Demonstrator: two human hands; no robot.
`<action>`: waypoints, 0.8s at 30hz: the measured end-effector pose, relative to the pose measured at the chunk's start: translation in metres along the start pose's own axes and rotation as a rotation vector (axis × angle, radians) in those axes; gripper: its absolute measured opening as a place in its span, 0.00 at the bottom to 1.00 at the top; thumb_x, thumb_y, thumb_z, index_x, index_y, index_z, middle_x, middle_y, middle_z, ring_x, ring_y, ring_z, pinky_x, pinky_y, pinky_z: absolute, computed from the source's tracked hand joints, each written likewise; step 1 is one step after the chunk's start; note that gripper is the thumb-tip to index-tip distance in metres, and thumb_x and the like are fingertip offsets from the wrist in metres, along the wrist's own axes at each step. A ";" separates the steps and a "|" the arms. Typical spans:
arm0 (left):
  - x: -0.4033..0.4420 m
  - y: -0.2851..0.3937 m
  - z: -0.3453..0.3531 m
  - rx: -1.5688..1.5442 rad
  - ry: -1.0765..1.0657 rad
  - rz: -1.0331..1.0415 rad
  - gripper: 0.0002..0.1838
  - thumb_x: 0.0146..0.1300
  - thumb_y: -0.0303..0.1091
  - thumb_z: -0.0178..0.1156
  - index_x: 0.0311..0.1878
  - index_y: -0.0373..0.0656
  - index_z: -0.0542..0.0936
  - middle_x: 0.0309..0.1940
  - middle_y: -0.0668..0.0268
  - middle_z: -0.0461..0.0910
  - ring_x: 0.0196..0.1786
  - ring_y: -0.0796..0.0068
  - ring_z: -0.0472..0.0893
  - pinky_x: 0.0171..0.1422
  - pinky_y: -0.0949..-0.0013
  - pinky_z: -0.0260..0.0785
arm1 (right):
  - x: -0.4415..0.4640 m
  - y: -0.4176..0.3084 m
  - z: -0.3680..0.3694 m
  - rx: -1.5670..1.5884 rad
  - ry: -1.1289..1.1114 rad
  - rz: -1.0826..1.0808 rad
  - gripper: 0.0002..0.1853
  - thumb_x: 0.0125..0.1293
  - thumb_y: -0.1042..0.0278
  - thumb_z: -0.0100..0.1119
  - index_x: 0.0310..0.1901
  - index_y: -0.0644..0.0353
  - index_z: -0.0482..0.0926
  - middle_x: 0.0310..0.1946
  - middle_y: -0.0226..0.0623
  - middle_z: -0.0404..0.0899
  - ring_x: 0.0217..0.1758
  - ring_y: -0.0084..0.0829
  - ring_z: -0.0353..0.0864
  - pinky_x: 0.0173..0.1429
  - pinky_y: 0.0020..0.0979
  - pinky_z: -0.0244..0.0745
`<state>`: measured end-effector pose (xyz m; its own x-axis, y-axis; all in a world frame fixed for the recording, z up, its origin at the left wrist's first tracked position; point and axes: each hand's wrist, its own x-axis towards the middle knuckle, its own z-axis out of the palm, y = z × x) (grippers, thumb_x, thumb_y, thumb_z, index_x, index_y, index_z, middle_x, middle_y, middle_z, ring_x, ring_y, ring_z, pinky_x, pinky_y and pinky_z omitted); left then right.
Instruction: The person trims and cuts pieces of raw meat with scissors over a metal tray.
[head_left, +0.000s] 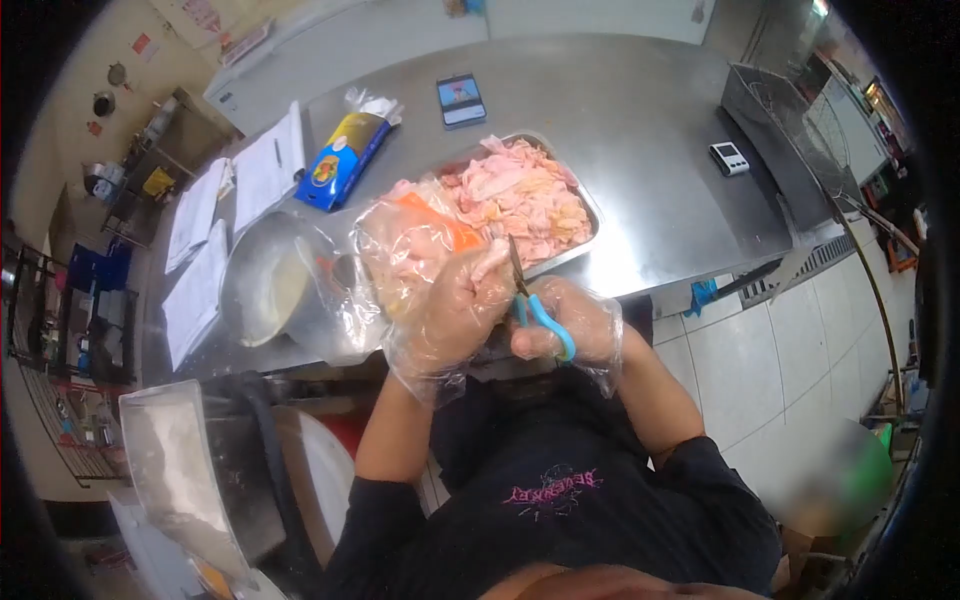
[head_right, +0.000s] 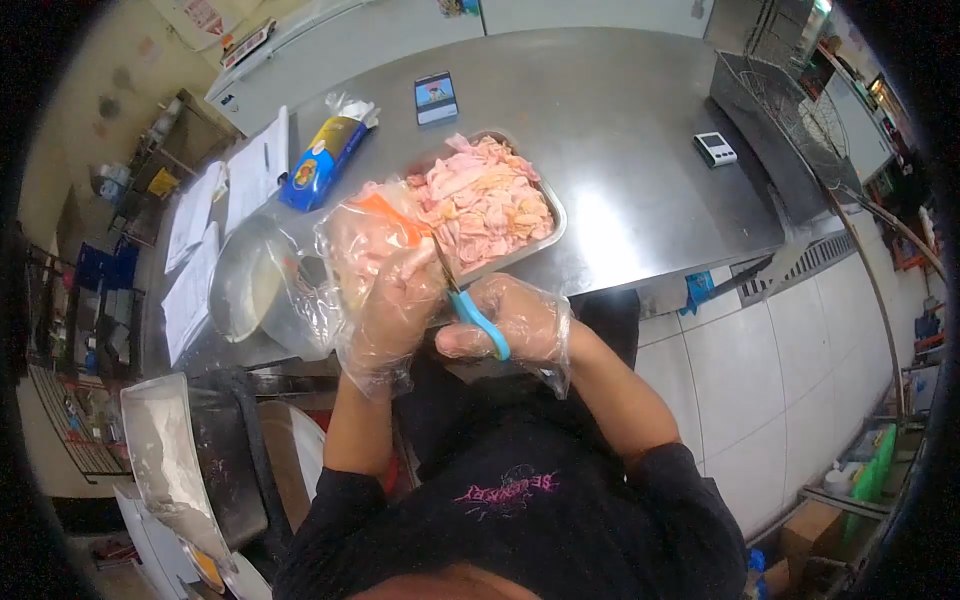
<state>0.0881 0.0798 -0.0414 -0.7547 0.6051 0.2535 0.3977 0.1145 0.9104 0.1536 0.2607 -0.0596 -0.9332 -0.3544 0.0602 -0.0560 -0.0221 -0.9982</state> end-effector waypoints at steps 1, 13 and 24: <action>-0.001 0.003 -0.003 0.007 0.003 0.001 0.09 0.73 0.34 0.53 0.40 0.39 0.76 0.28 0.65 0.70 0.33 0.74 0.69 0.40 0.65 0.68 | 0.001 0.005 0.002 0.002 -0.004 -0.006 0.25 0.60 0.44 0.75 0.25 0.60 0.78 0.21 0.25 0.73 0.26 0.17 0.68 0.31 0.26 0.65; 0.000 -0.006 -0.005 0.365 -0.059 0.229 0.11 0.63 0.30 0.59 0.46 0.35 0.79 0.38 0.50 0.79 0.41 0.48 0.79 0.48 0.52 0.72 | -0.010 0.014 0.011 0.273 0.131 0.133 0.28 0.63 0.36 0.69 0.27 0.55 0.76 0.22 0.19 0.69 0.25 0.15 0.65 0.27 0.24 0.60; 0.019 0.005 -0.025 0.568 -0.071 0.558 0.09 0.55 0.30 0.64 0.40 0.39 0.82 0.37 0.55 0.82 0.40 0.51 0.82 0.46 0.53 0.76 | -0.003 -0.008 0.005 0.520 0.036 0.095 0.43 0.60 0.18 0.53 0.44 0.61 0.79 0.20 0.23 0.69 0.21 0.19 0.65 0.26 0.20 0.58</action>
<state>0.0629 0.0722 -0.0238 -0.3384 0.7382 0.5835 0.9264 0.1524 0.3443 0.1583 0.2568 -0.0521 -0.9377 -0.3453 -0.0395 0.2044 -0.4559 -0.8663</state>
